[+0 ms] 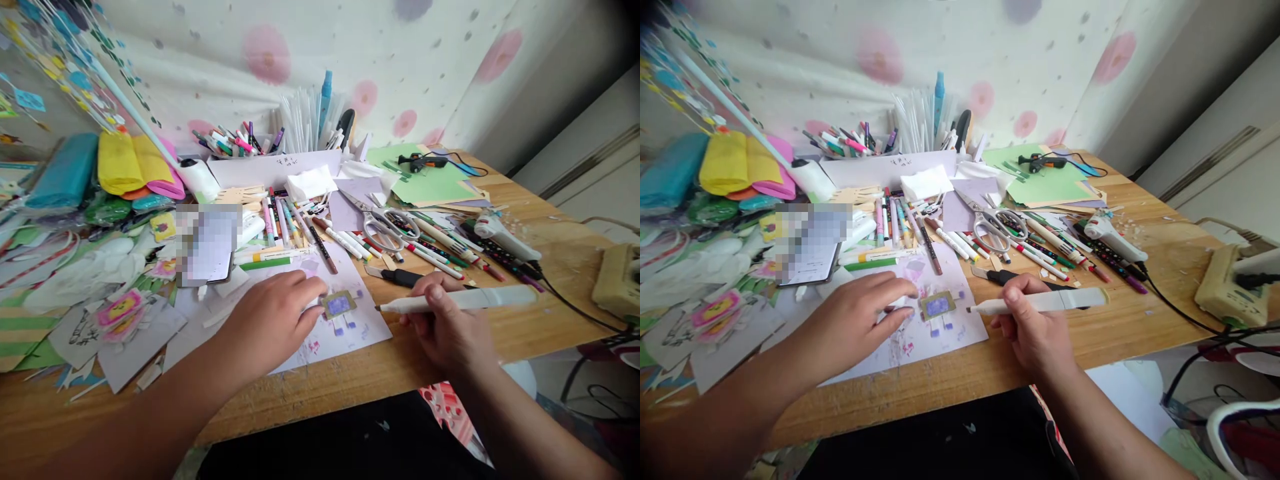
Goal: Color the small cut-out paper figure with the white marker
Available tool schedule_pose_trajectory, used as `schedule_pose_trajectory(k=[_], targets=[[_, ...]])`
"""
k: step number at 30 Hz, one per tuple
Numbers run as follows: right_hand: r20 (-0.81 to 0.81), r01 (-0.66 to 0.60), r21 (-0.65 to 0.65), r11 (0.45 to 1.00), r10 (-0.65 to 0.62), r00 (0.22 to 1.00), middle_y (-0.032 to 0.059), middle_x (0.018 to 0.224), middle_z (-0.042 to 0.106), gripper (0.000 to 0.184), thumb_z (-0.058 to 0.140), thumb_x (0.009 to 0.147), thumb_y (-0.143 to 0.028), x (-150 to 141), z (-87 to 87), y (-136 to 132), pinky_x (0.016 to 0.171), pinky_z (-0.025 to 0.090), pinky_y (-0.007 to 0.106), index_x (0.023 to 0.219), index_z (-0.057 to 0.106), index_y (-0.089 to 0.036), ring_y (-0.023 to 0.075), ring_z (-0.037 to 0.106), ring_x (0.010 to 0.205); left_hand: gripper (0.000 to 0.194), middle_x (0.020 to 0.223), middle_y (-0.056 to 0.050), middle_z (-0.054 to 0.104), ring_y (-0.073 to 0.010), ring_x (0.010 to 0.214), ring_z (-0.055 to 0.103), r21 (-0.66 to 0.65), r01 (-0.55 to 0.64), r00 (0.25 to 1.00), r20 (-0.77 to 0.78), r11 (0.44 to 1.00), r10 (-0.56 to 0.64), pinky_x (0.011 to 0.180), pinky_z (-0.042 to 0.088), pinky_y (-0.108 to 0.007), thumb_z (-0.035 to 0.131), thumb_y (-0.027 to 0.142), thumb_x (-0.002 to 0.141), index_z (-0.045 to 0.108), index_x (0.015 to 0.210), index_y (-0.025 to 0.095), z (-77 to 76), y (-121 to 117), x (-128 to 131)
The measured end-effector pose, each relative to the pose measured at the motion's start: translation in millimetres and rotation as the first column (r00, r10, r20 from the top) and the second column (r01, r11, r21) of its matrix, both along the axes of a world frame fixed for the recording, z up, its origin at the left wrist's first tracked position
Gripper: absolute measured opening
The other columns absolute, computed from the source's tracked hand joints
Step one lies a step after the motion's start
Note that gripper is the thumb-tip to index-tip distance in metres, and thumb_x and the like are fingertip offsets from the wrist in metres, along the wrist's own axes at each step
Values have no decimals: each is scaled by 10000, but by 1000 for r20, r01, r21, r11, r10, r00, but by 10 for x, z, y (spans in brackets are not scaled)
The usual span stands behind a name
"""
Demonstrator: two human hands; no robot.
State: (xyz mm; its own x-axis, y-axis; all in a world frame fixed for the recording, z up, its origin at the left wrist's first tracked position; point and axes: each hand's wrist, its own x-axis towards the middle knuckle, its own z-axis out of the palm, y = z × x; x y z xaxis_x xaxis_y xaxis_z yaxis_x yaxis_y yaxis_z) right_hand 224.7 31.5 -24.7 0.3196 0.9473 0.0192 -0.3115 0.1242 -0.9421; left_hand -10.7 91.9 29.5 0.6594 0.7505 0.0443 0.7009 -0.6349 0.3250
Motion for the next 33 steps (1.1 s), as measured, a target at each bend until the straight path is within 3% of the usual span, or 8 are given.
schedule_pose_trajectory(k=[4, 7, 11, 15, 22, 33], targets=[[123, -42, -67, 997, 50, 991, -51, 484, 515, 235, 782, 667, -315, -49, -31, 7, 326, 288, 215, 652, 562, -235, 99, 450, 369, 297, 972, -38, 585, -227, 893, 570, -28, -56, 998, 21, 998, 57, 771, 450, -364, 568, 302, 822, 561, 1114, 245, -145, 86, 172], [253, -126, -21, 992, 127, 959, -47, 579, 533, 168, 729, 720, -272, -77, -63, -9, 373, 308, 205, 714, 566, -234, 90, 457, 440, 390, 993, -43, 568, -249, 924, 566, -68, -74, 997, -1, 995, 74, 807, 454, -393, 618, 358, 756, 557, 1127, 253, -234, 58, 214], [544, -184, -19, 983, 165, 823, -42, 592, 526, 132, 676, 735, -236, -122, 0, -27, 428, 358, 208, 690, 554, -218, 93, 447, 486, 347, 950, -38, 545, -253, 896, 566, -77, -93, 995, -37, 993, 91, 777, 460, -391, 592, 350, 736, 571, 1071, 261, -275, -2, 234], [706, -202, 3, 979, 140, 694, -40, 587, 526, 128, 636, 743, -229, -163, 66, -17, 434, 372, 212, 687, 522, -216, 99, 459, 487, 324, 914, -33, 530, -250, 870, 559, -62, -84, 995, -55, 995, 81, 743, 456, -380, 591, 375, 724, 572, 1029, 264, -285, -28, 255], [809, -226, 18, 974, 118, 576, -13, 638, 554, 109, 605, 762, -254, -155, 29, -25, 494, 409, 243, 712, 518, -212, 131, 502, 561, 212, 866, -29, 524, -236, 829, 555, -17, -72, 995, -70, 997, 70, 701, 445, -353, 553, 304, 744, 571, 949, 255, -327, -39, 292], [822, -265, 35, 964, 123, 556, -13, 625, 556, 108, 616, 739, -227, -181, 24, -27, 484, 384, 256, 696, 517, -220, 133, 501, 538, 190, 842, -33, 541, -233, 805, 561, 1, -85, 994, -64, 996, 85, 697, 456, -347, 556, 256, 742, 573, 931, 243, -353, -52, 316]])
